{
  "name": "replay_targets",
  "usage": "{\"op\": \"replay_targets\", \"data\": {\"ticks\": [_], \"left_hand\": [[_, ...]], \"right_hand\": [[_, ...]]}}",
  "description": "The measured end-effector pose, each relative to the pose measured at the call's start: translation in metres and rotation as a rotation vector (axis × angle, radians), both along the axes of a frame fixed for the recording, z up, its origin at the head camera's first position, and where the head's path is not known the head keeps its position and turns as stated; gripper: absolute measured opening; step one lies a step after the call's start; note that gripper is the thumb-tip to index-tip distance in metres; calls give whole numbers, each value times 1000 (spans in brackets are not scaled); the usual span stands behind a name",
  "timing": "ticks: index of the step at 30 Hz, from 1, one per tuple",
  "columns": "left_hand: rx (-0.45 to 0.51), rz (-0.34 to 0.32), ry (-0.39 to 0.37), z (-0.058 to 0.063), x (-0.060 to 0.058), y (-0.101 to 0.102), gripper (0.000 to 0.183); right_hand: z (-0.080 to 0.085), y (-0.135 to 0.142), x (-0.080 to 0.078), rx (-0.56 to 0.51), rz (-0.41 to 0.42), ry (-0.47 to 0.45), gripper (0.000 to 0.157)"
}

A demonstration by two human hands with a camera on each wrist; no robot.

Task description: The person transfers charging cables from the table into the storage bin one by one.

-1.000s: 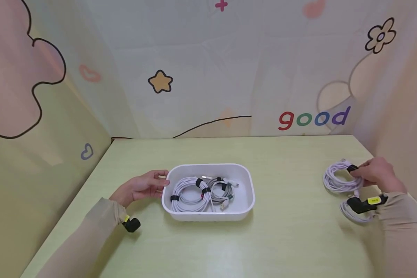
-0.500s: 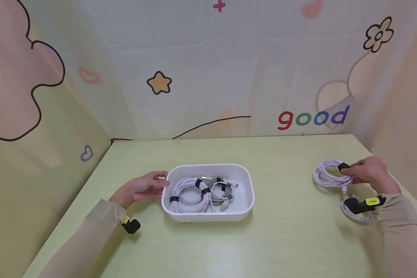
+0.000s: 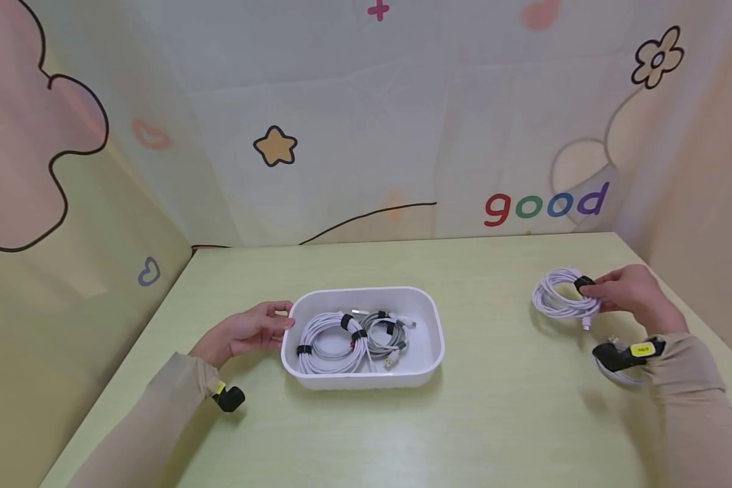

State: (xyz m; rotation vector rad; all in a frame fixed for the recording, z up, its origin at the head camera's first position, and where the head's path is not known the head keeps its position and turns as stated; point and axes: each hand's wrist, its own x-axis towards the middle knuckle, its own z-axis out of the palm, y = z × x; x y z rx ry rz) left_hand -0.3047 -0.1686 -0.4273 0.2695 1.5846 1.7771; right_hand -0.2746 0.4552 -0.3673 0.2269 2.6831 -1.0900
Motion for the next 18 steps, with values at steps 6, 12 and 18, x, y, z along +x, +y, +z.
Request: {"op": "replay_targets", "data": {"ticks": [6, 12, 18], "left_hand": [[8, -6, -5, 1, 0, 0, 11], [12, -5, -3, 0, -1, 0, 11], [19, -7, -7, -1, 0, 0, 11]], "right_hand": [[4, -11, -4, -14, 14, 17, 61], [13, -27, -6, -8, 38, 46, 59], [18, -42, -9, -16, 67, 61, 60]]}}
